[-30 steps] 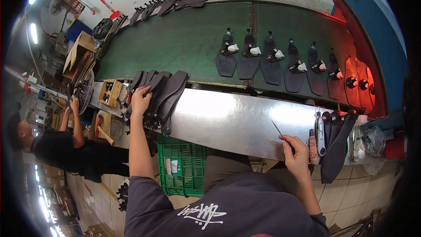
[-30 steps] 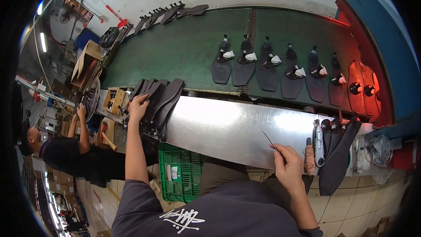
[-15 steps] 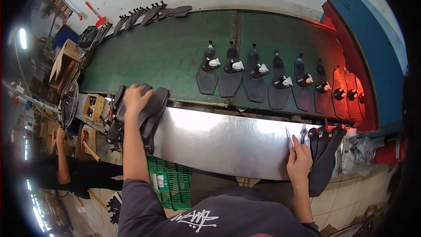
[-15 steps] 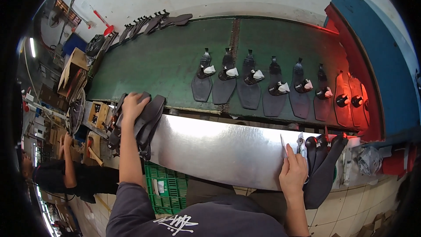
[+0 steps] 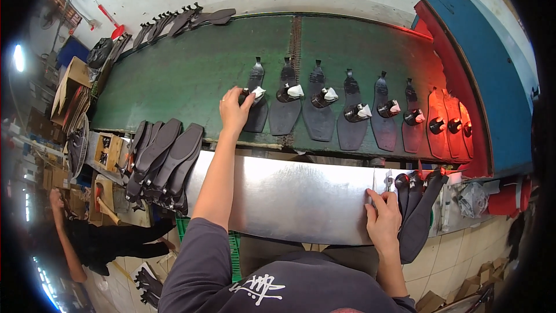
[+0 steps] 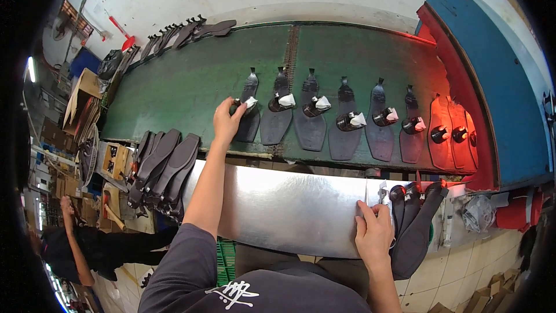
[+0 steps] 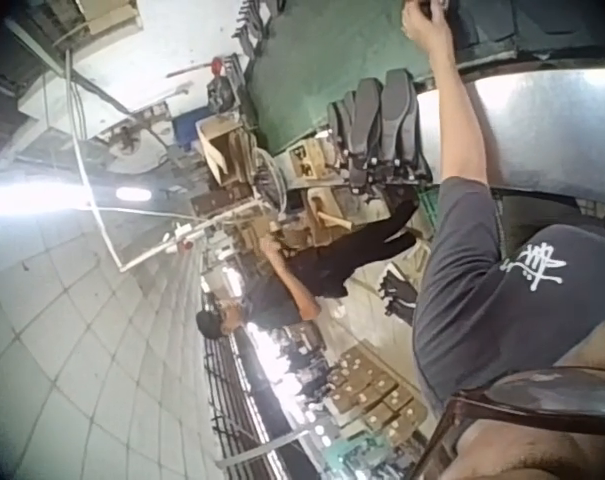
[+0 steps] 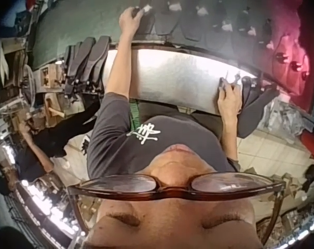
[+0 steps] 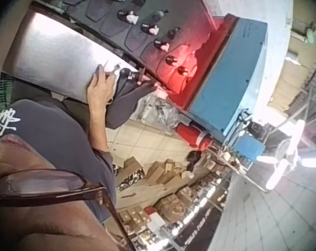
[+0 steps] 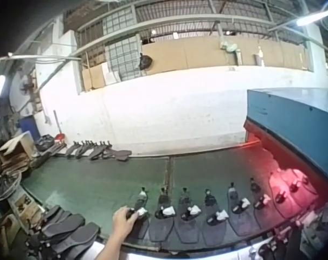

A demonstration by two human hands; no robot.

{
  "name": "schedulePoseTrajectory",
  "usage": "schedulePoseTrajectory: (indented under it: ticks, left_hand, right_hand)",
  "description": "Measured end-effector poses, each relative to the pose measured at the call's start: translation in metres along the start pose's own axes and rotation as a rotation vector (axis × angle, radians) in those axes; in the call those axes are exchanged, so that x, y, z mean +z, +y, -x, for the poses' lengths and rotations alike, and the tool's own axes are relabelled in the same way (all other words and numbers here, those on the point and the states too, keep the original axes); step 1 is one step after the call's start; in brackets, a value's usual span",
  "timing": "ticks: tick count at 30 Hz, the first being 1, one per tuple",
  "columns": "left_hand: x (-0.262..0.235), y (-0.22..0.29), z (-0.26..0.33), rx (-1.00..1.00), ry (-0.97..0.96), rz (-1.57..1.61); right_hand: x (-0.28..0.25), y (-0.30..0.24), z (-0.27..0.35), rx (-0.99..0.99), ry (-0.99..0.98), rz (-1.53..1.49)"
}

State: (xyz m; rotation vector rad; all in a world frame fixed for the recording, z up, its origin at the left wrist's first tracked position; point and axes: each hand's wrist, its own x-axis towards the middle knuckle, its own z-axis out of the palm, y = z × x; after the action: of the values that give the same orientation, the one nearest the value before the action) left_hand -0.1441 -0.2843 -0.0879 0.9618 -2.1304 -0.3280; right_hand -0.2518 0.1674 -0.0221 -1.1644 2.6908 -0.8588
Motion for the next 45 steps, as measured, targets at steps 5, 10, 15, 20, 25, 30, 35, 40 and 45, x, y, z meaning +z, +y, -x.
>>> schedulePoseTrajectory:
  ticks: [5, 10, 15, 20, 25, 30, 35, 40, 45]
  left_hand:
    - [0.009, -0.004, 0.025, 0.187, 0.095, -0.342]
    - [-0.005, 0.007, 0.02, -0.04, 0.057, 0.253]
    - [-0.044, 0.024, 0.023, -0.271, 0.124, 0.937]
    - [-0.118, 0.116, 0.083, -0.491, -0.23, 1.305]
    - [-0.153, 0.17, 0.171, -0.631, -0.725, 1.574]
    - [-0.158, 0.188, 0.205, -0.64, -0.781, 1.758]
    - [-0.169, 0.174, 0.213, -0.708, -0.722, 1.593]
    - [-0.174, 0.173, 0.217, -0.696, -0.633, 1.56]
    - [-0.176, 0.175, 0.213, -0.635, -0.653, 1.616]
  right_hand:
    - [0.004, -0.005, 0.006, -0.021, 0.028, -0.036]
    - [0.015, 0.007, 0.014, -0.078, 0.12, -0.026]
    - [0.015, 0.003, 0.02, -0.107, 0.165, 0.012]
    - [0.005, -0.009, 0.015, -0.099, 0.216, -0.109]
    - [0.006, -0.063, 0.004, -0.23, -0.128, -1.447]
    - [-0.008, -0.082, 0.01, -0.139, -0.282, -1.69]
    - [-0.028, -0.083, 0.03, -0.169, -0.189, -1.377]
    - [-0.025, -0.08, 0.056, -0.161, -0.199, -0.93]
    - [-0.026, -0.088, 0.058, -0.213, -0.087, -0.881]
